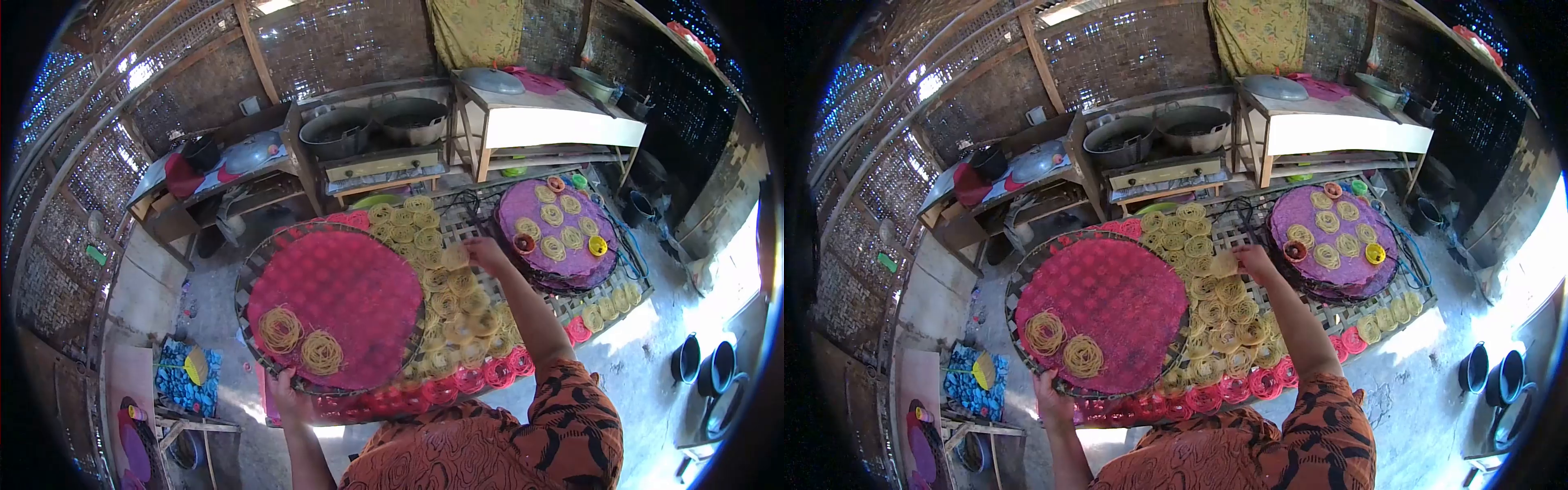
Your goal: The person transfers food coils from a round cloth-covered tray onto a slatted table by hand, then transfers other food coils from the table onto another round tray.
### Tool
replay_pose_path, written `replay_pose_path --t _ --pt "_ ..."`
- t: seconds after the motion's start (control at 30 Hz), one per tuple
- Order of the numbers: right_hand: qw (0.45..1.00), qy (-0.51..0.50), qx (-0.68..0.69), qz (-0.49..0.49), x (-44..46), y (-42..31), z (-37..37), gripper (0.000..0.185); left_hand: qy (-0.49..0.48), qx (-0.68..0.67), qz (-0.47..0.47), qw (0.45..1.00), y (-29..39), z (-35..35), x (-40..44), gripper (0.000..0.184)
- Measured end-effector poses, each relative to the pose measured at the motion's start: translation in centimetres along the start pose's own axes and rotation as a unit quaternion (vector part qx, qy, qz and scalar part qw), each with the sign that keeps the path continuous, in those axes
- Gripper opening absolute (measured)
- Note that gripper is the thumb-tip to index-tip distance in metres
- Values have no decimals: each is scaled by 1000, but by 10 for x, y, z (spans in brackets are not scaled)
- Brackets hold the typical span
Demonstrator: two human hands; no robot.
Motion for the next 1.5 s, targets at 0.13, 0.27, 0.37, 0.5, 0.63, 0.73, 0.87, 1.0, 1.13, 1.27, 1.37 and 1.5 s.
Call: replay_pose_path --t 0.13,0.27,0.37,0.5,0.63,0.73,0.87,1.0,1.13,1.27,1.37,1.5 --pt "780 193 -521 -287 -26 -21 26 18 -54 137 66 987 -15 20 -7 44" --pt "853 -20 -359 -377 -117 -98 128 20 -58 173 -10 983 -68 9 1 41" --pt "781 -166 -373 -472 -154 -102 185 33 -16 10 -165 986 -89 68 -11 40" --pt "738 -185 -432 -484 -158 -104 194 35 -19 82 -147 985 -102 78 -10 38" --pt "753 -171 -412 -484 -157 -101 189 22 -42 36 -187 981 -114 65 -6 40" --pt "951 -202 -164 -167 -120 -104 160 18 14 -12 -206 978 -107 65 -11 38" --pt "974 -104 188 -73 -66 -111 87 28 -56 105 -104 987 -81 -4 0 41" --pt "982 2 -117 -149 -35 -110 30 26 -22 0 -66 998 -23 10 -10 41" --pt "993 -20 -56 -104 33 -45 1 26 -2 -29 27 999 -3 30 -8 41" --pt "980 22 -176 -93 58 -8 -9 20 33 -35 54 997 -10 35 -1 44" --pt "814 160 -509 -230 48 -24 7 18 12 -31 69 997 -22 39 7 45" --pt "883 -2 -360 -300 -77 -105 104 21 39 -28 34 998 -55 45 17 46"
Point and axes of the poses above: each hand's wrist, its own x-axis towards the middle knuckle, its own z-axis out of the palm, y = z × x, the point moved 2 cm from there along x, towards the middle knuckle, and after that the axes turned 10 degrees about -x, right-handed, at the moved point
